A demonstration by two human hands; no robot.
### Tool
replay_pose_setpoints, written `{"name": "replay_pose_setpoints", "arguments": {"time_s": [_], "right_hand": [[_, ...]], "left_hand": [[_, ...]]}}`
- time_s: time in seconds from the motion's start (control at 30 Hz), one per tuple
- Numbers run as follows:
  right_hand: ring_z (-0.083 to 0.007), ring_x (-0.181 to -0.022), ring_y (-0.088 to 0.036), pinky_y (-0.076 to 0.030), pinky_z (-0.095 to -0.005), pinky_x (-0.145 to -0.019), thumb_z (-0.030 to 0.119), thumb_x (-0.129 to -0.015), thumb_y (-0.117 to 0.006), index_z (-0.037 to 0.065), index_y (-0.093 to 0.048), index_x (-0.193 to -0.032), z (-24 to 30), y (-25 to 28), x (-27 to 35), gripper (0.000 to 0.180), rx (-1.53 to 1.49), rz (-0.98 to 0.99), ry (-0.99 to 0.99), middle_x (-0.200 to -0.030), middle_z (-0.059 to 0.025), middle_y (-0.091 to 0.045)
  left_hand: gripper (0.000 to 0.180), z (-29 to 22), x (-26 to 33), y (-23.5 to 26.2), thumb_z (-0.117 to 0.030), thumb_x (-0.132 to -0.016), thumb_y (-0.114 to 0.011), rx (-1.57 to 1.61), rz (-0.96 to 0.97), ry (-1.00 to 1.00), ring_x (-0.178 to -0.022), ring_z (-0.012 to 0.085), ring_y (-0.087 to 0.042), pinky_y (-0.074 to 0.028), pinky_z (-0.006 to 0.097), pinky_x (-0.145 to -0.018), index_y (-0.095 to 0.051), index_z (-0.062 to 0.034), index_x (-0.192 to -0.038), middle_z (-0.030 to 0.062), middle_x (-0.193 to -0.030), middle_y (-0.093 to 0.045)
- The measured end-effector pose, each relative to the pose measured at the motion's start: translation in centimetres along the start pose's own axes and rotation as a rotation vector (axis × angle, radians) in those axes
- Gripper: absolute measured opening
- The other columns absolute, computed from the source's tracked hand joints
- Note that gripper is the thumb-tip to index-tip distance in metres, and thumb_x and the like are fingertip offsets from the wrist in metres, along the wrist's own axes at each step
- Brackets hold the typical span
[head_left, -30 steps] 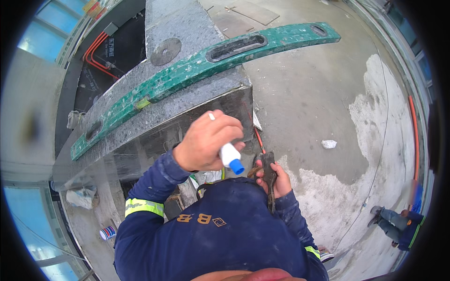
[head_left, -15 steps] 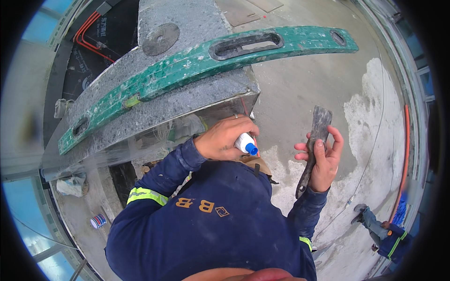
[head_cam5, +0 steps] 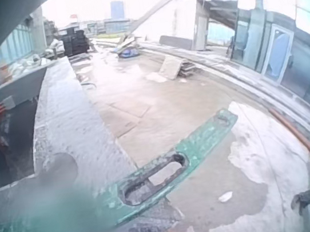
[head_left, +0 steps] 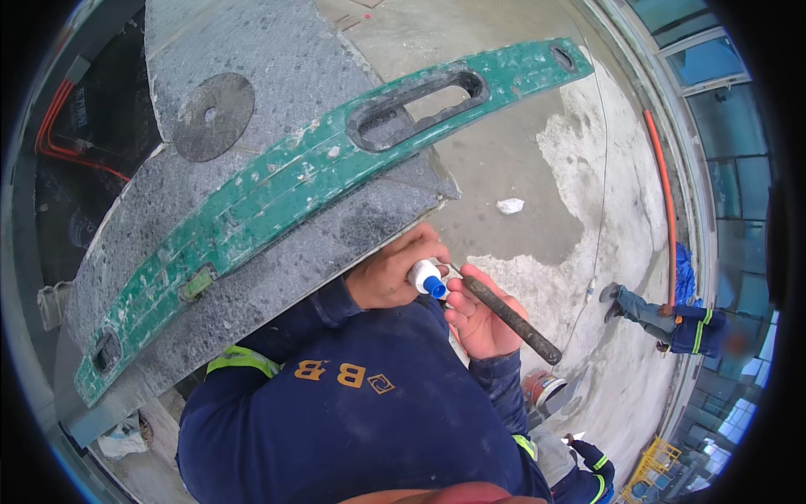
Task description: The person positions a large stone slab onto a curved structure, uses a marker and a scraper to adjust the edge, and then uses a power grinder to smooth the slab's surface. Other workers are visible in the background.
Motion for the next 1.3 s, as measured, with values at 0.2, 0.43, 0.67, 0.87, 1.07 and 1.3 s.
{"name": "replay_pose_setpoints", "arguments": {"time_s": [0.2, 0.43, 0.67, 0.87, 1.07, 1.3], "right_hand": [[-0.0218, -0.102, -0.059, -0.047, -0.0328, -0.090, 0.000, -0.081, -0.069, 0.000, -0.058, -0.125, 0.9, 2.5, 2.2, 0.046, 0.987, -0.326, 0.019, -0.118, -0.0165, -0.057], [-0.0138, -0.081, -0.051, -0.043, -0.0208, -0.063, 0.008, -0.084, -0.067, 0.002, -0.071, -0.106, 6.3, -9.8, 0.7, 0.023, 1.828, -0.338, 0.761, -0.100, -0.0074, -0.048], [-0.0150, -0.089, -0.056, -0.047, -0.0257, -0.079, 0.013, -0.079, -0.079, 0.000, -0.069, -0.108, 8.1, -18.1, -2.4, 0.034, 1.772, -0.298, 1.058, -0.107, -0.0063, -0.051], [-0.0118, -0.085, -0.062, -0.051, -0.0263, -0.075, 0.023, -0.093, -0.067, -0.005, -0.060, -0.117, 6.0, -20.6, -7.0, 0.038, 1.770, -0.172, 0.802, -0.096, -0.0069, -0.068], [-0.0105, -0.077, -0.062, -0.051, -0.0251, -0.069, 0.024, -0.094, -0.065, -0.005, -0.060, -0.107, 3.7, -20.7, -9.3, 0.032, 1.959, 0.004, 0.705, -0.086, -0.0072, -0.068], [-0.0177, -0.065, -0.063, -0.048, -0.0279, -0.061, 0.014, -0.088, -0.071, -0.002, -0.060, -0.101, 3.3, -19.3, -9.9, 0.023, 1.979, 0.062, 0.777, -0.076, -0.0103, -0.067]], "left_hand": [[0.018, -1.4, 0.8, -0.1, -0.002, -0.074, -0.071, -0.041, 0.104, -0.156, -0.079, 0.0278, -0.058, -0.045, 0.035, -0.071, -0.059, -0.0058, -0.086, 0.0085, -0.090, -0.059], [0.033, -1.0, 2.1, 0.7, -0.004, -0.083, -0.070, 0.092, 0.086, -0.118, -0.091, 0.0253, -0.059, -0.049, 0.035, -0.080, -0.059, -0.0034, -0.115, 0.0145, -0.117, -0.053], [0.034, 2.7, 4.5, 0.1, -0.002, -0.084, -0.068, 0.274, 0.170, 0.109, -0.085, 0.0167, -0.058, -0.049, 0.032, -0.078, -0.060, -0.0055, -0.117, 0.0103, -0.115, -0.054], [0.029, 3.8, 4.6, 0.7, -0.004, -0.082, -0.071, 0.173, 0.211, 0.244, -0.082, 0.0166, -0.058, -0.048, 0.031, -0.078, -0.062, -0.0061, -0.109, 0.0077, -0.105, -0.057], [0.027, 3.8, 4.6, 0.9, -0.006, -0.081, -0.073, 0.104, 0.213, 0.219, -0.083, 0.0169, -0.059, -0.049, 0.031, -0.078, -0.062, -0.0062, -0.106, 0.0073, -0.100, -0.058], [0.024, 3.8, 4.7, 0.6, -0.005, -0.084, -0.070, 0.147, 0.247, 0.281, -0.080, 0.0150, -0.059, -0.047, 0.030, -0.075, -0.062, -0.0057, -0.106, 0.0062, -0.097, -0.058]]}}
Point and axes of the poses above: each hand's wrist, its own x-axis away from the middle knuckle, its own y-axis out of the back of the hand, z = x × y, the point moved 9 cm from there along -x, towards the middle knuckle
